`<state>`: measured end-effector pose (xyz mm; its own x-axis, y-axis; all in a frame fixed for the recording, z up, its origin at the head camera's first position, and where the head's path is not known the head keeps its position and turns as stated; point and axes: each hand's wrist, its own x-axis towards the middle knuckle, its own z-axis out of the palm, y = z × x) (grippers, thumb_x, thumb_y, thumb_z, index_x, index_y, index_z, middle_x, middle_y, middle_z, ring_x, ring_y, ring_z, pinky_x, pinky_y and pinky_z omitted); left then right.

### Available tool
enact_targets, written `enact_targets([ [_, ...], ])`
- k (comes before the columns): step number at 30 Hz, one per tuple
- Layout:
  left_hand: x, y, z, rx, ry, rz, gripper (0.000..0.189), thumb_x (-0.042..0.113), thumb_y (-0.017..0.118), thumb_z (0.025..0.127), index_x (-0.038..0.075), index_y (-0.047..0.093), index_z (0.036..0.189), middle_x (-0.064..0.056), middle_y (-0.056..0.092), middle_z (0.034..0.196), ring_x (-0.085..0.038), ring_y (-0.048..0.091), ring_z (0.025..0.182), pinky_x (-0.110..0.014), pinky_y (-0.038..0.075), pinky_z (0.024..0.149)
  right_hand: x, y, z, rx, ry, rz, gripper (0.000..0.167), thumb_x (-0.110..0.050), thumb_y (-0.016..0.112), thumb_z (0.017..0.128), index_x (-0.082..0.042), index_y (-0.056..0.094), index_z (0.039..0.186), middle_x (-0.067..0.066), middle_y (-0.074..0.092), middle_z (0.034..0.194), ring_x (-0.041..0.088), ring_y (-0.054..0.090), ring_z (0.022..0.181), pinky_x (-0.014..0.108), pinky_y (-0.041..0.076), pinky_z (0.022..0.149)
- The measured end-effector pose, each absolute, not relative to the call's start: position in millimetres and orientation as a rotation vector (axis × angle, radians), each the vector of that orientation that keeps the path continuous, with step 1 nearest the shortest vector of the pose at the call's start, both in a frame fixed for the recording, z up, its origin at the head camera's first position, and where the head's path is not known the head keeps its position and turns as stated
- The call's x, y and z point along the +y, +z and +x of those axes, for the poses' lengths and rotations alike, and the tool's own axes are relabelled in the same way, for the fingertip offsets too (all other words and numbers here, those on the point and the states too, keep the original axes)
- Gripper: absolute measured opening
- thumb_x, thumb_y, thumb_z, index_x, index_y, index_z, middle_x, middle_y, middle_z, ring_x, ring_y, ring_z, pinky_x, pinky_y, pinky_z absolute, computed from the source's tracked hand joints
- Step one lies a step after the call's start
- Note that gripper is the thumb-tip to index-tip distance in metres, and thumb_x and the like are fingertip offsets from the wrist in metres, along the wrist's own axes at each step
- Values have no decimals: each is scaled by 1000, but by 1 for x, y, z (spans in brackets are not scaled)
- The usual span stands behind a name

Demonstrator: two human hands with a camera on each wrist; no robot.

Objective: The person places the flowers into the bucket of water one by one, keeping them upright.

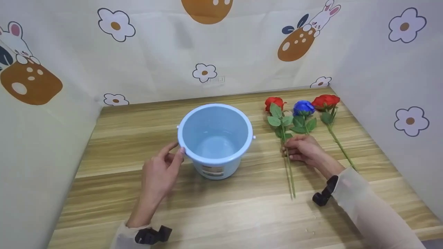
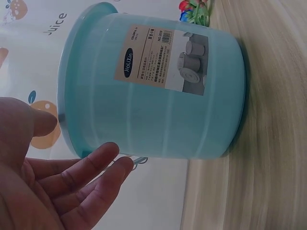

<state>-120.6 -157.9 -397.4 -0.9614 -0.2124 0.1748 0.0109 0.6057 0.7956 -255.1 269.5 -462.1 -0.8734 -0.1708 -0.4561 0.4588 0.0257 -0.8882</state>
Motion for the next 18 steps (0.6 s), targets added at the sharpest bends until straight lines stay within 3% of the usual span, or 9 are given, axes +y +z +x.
enact_targets([
  [18,-157,-398,-123,-2557,-1389,207,48,38,64,105,6,66,141,-12,80,90,-18,70,74,-28,51,64,268,-460,-254,1793,-1994,306,11,0,65,100,-5,72,95,6,80,86,15,78,75,23,60,63],
])
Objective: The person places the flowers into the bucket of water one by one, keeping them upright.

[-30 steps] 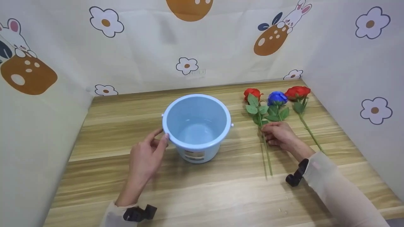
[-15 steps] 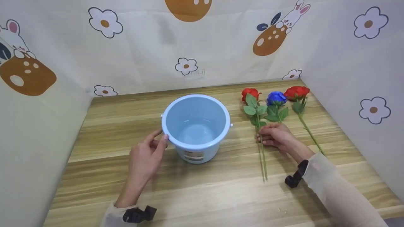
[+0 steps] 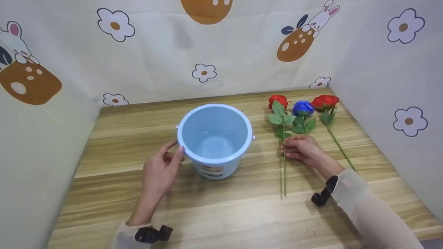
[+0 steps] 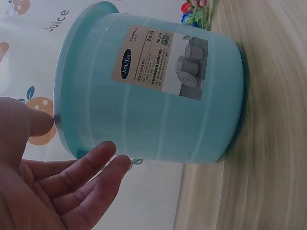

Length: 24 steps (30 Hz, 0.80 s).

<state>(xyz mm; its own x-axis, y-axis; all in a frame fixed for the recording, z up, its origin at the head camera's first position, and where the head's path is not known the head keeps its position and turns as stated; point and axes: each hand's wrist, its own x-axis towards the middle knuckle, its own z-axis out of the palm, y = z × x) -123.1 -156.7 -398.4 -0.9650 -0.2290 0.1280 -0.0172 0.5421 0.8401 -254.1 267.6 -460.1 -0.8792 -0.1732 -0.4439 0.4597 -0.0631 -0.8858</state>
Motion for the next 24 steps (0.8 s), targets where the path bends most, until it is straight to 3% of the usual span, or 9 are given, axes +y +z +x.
enact_targets([
  [6,-157,-400,-125,-2543,-1405,196,55,38,66,104,5,60,147,-13,80,97,-25,78,85,-32,56,70,267,-459,-253,1842,-1923,280,10,-5,70,98,-11,74,91,1,81,84,8,75,71,21,55,58],
  [12,-157,-402,-125,-2535,-1372,165,62,37,66,104,9,51,156,-17,80,105,-29,80,88,-37,60,72,266,-458,-254,1849,-1916,265,8,-4,68,99,-7,76,98,1,80,85,6,71,67,19,53,56],
  [19,-157,-402,-125,-2518,-1397,136,53,33,66,104,19,56,154,-16,81,104,-28,79,87,-31,59,70,264,-456,-253,1838,-1936,258,10,-3,66,100,-7,74,95,3,80,87,7,70,66,19,53,56],
  [24,-156,-403,-126,-2534,-1413,161,55,35,66,104,20,55,155,-15,80,106,-27,79,89,-32,60,71,262,-454,-251,1828,-1956,257,10,-2,65,100,-6,72,94,3,80,85,6,70,67,18,53,56],
])
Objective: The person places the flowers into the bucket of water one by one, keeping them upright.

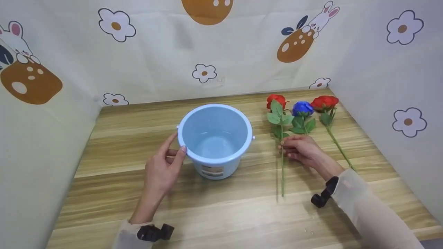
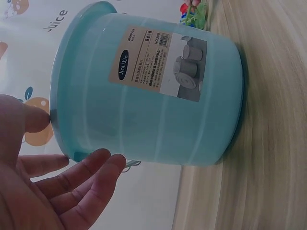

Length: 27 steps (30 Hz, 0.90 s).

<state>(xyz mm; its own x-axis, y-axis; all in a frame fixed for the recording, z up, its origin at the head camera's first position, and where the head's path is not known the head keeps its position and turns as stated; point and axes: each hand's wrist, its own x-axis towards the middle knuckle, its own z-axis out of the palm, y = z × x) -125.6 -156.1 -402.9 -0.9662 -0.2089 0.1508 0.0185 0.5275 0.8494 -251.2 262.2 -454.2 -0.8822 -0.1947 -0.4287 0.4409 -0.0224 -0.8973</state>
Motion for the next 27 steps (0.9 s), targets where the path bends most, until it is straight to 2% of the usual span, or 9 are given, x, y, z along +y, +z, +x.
enact_targets([
  [5,-153,-402,-127,-2549,-1420,167,59,38,67,103,18,52,157,-15,80,108,-27,78,90,-33,59,71,261,-451,-250,1812,-1967,255,18,1,63,100,-10,73,89,3,79,84,6,69,65,18,53,56],
  [12,-149,-399,-128,-2522,-1401,143,59,33,69,102,16,52,156,-12,81,98,-24,79,88,-34,58,73,261,-449,-249,1823,-1961,236,13,-1,66,100,-7,75,93,4,80,87,7,70,66,19,54,58],
  [18,-146,-396,-129,-2498,-1446,141,59,26,71,100,12,53,155,-10,78,88,-18,74,80,-27,54,70,261,-447,-248,1820,-1968,230,11,-1,67,100,-5,76,96,3,81,88,7,70,66,19,55,59],
  [27,-145,-393,-129,-2491,-1485,172,58,24,71,100,9,55,154,-10,75,88,-16,69,76,-24,52,65,260,-445,-247,1781,-2018,255,16,1,63,101,-5,76,94,6,80,87,9,70,66,21,57,62],
])
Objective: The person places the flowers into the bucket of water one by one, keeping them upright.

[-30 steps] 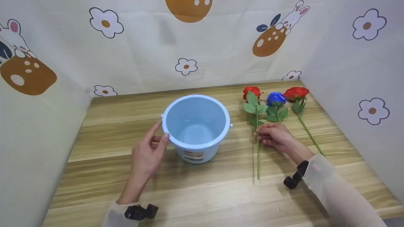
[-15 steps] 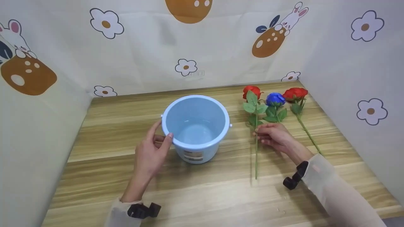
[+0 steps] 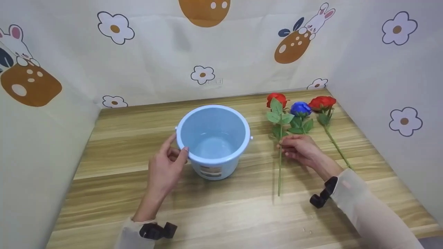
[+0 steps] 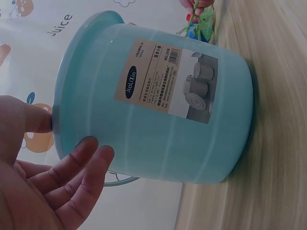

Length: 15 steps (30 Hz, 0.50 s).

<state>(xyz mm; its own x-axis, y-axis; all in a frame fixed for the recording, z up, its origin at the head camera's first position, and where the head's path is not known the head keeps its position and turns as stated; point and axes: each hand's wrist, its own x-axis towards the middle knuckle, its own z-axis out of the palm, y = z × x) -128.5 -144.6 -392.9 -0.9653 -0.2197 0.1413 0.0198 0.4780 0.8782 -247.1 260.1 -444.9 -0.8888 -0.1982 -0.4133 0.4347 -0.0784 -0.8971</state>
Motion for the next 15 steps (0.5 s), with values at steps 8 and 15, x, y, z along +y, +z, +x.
enact_targets([
  [8,-144,-395,-129,-2473,-1506,181,57,23,71,100,11,55,153,-11,74,89,-16,69,77,-23,53,65,259,-442,-246,1769,-2043,273,13,-3,66,101,-7,72,90,5,79,84,9,69,66,21,56,61],
  [15,-144,-396,-128,-2464,-1480,150,55,21,71,100,8,56,151,-11,74,87,-16,66,76,-24,50,63,257,-439,-246,1769,-2041,250,17,-2,64,102,-9,74,89,4,80,84,8,71,65,20,57,60],
])
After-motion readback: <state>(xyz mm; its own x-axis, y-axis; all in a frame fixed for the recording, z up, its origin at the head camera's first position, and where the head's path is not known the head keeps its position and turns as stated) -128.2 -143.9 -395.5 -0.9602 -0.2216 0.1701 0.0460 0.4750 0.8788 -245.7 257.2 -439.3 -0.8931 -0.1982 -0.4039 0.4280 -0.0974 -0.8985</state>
